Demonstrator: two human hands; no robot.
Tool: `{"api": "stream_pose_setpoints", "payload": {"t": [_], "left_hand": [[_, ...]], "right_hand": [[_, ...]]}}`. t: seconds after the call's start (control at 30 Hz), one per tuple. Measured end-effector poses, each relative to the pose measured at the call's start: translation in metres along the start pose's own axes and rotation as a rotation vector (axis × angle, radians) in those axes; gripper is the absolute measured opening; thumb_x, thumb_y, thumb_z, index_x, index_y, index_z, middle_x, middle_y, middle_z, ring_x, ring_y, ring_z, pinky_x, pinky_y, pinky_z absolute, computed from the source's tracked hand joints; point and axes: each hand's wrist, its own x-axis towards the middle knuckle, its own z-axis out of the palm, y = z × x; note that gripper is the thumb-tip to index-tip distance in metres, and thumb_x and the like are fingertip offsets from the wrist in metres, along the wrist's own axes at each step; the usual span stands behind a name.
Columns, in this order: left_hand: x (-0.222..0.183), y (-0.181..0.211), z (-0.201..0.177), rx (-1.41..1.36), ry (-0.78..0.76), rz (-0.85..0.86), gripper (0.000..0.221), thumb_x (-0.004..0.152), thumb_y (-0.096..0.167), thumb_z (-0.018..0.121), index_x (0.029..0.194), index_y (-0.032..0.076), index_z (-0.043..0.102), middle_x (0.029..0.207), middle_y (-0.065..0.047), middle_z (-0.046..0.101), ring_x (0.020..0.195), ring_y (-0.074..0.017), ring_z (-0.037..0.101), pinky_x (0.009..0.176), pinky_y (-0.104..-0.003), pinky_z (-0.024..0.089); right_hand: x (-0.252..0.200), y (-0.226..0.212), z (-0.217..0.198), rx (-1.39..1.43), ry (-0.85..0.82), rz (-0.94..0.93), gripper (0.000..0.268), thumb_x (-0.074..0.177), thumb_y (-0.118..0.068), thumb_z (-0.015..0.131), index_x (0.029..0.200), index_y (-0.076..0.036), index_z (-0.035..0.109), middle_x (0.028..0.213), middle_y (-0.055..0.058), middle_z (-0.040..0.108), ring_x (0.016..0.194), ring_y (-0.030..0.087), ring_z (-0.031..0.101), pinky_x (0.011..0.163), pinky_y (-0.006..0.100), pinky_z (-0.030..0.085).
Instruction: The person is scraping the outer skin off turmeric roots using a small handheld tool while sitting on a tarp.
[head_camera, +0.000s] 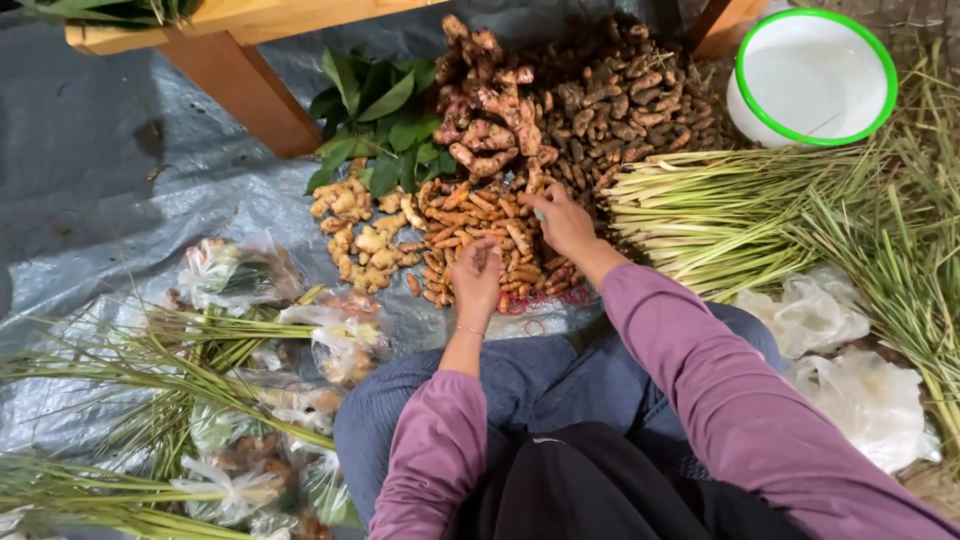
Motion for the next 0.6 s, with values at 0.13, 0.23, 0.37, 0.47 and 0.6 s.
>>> {"api": "stream_pose_setpoints", "payload": {"t": [0.13,0.23,0.37,0.47,0.6], "left_hand": [[-0.006,0.009,0.004,0.099,-0.041,0.029,0.019,0.091,0.005,0.064,0.108,0.001,0.071,0.091,-0.010,0.070,0.070,-0.0124,0.067,0.059,-0.024,0.060],[-0.006,0.011,0.006,0.145,-0.061,0.015,0.019,0.092,0.008,0.064,0.109,0.003,0.072,0.092,-0.009,0.072,0.069,-0.0111,0.066,0.059,-0.024,0.057],[-0.001,-0.008,0.005,0.210,-0.093,-0.032,0.023,0.093,0.010,0.063,0.113,0.006,0.072,0.100,-0.011,0.074,0.071,-0.0148,0.070,0.059,-0.029,0.058],[-0.003,-0.004,0.006,0.059,-0.097,-0.108,0.028,0.098,0.012,0.059,0.123,0.000,0.065,0.108,-0.018,0.069,0.077,-0.0186,0.070,0.065,-0.031,0.061],[-0.011,0.029,0.004,-0.257,-0.081,-0.271,0.046,0.106,0.021,0.047,0.139,-0.011,0.047,0.123,-0.023,0.056,0.091,-0.0216,0.068,0.086,-0.038,0.063]], "right_hand": [[-0.011,-0.032,-0.022,0.065,-0.166,0.158,0.035,0.096,-0.002,0.053,0.130,-0.011,0.059,0.129,0.025,0.044,0.082,0.045,0.064,0.070,0.050,0.054],[0.000,-0.037,-0.033,0.440,-0.130,0.478,0.043,0.101,-0.050,0.045,0.120,-0.011,0.045,0.097,0.018,0.054,0.065,0.025,0.053,0.055,0.041,0.038],[-0.004,-0.023,-0.022,0.243,-0.120,0.271,0.019,0.101,-0.029,0.049,0.110,-0.012,0.046,0.102,0.017,0.051,0.064,0.030,0.054,0.058,0.041,0.042],[0.002,0.002,-0.007,0.112,-0.043,0.024,0.012,0.103,-0.011,0.057,0.112,-0.010,0.050,0.117,0.017,0.044,0.086,0.044,0.058,0.073,0.052,0.052],[0.009,0.014,0.006,0.313,-0.046,-0.097,0.016,0.104,-0.015,0.060,0.119,-0.013,0.056,0.120,0.013,0.049,0.117,0.050,0.055,0.092,0.059,0.052]]}}
